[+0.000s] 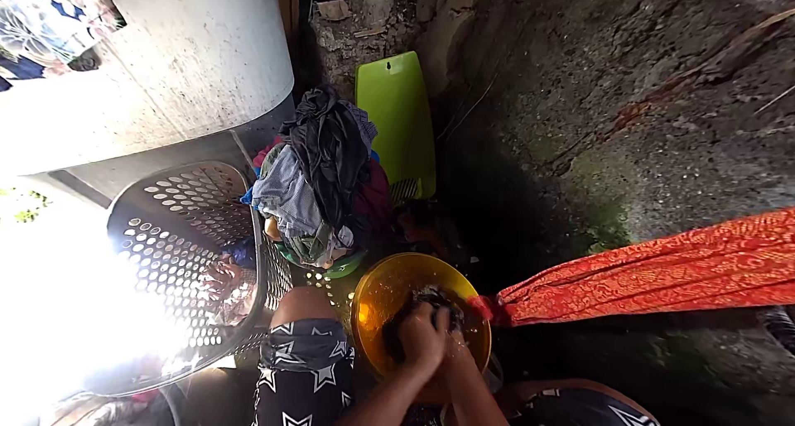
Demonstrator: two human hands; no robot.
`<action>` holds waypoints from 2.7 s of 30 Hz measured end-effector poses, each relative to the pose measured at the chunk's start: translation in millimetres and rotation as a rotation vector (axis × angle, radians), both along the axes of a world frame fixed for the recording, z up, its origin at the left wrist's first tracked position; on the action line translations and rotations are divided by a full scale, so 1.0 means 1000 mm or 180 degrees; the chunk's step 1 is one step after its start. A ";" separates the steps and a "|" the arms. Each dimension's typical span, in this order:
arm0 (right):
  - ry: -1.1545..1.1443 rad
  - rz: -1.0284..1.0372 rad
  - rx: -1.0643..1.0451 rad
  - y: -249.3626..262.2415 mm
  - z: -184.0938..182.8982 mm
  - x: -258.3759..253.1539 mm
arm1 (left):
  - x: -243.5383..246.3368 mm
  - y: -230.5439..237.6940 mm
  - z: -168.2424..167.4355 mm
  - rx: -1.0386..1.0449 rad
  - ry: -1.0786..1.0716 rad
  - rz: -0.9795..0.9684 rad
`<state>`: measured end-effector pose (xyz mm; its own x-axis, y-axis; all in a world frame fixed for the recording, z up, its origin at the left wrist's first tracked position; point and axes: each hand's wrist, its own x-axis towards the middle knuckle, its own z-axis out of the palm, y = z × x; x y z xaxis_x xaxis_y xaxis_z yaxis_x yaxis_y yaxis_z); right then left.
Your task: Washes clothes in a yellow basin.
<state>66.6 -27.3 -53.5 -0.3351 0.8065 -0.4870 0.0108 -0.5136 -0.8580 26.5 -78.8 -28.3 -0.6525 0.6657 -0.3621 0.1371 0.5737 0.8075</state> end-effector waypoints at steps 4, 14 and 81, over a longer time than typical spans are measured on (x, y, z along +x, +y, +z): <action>-0.0240 -0.0010 -0.0454 -0.011 0.010 -0.020 | -0.039 0.011 -0.012 -0.0525 -0.0355 0.0502; -0.1167 0.0770 0.0603 0.014 0.009 -0.005 | -0.052 0.004 -0.020 -0.0747 0.0083 0.0036; -0.0565 -0.0497 -0.0140 0.041 0.030 0.022 | -0.136 0.044 0.197 0.1099 0.0932 -0.1219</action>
